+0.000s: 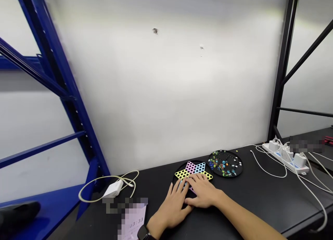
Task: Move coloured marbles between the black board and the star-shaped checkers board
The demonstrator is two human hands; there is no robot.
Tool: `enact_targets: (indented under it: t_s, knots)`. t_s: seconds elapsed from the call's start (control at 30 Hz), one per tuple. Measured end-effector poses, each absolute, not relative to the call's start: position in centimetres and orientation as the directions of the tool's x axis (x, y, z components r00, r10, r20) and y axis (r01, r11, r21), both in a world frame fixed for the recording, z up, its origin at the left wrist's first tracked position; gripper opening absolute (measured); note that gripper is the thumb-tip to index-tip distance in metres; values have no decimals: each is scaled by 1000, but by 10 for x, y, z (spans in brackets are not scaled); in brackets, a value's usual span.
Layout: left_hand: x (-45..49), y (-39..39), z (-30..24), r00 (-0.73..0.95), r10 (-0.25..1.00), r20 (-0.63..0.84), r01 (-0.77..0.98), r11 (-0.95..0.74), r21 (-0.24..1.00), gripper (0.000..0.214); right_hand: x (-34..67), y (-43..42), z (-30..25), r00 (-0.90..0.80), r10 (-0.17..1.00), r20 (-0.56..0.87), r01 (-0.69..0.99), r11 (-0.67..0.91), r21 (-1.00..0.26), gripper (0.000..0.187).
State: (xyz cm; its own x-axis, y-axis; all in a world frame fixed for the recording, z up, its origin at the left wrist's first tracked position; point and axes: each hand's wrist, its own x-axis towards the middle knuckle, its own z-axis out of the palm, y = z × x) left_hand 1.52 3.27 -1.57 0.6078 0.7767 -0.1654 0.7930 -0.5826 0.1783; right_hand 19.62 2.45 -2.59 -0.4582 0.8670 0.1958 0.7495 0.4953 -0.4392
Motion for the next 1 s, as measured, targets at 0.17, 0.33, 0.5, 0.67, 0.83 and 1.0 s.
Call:
enact_targets:
  t_s: [0.17, 0.33, 0.5, 0.67, 0.83, 1.0]
  knots:
    - [13, 35, -21, 617, 774, -141, 785, -593, 180, 79, 196, 24, -23, -463, 866, 189, 744, 496, -448, 69]
    - [13, 35, -20, 620, 777, -111, 780, -595, 194, 78, 204, 32, -20, -430, 885, 179, 700, 452, -552, 66]
    - [13, 34, -18, 614, 783, -101, 785, -592, 184, 76, 250, 62, -22, -53, 938, 341, 723, 272, -636, 41]
    - [13, 33, -16, 610, 786, -103, 787, -587, 190, 77, 310, 82, -30, 267, 908, 324, 758, 9, -652, 36]
    - [14, 34, -17, 613, 784, -93, 783, -588, 205, 77, 330, 82, -33, 273, 931, 243, 779, -66, -623, 32]
    - [14, 33, -15, 610, 786, -107, 787, -584, 199, 78, 333, 80, -34, 172, 974, 150, 811, -54, -583, 26]
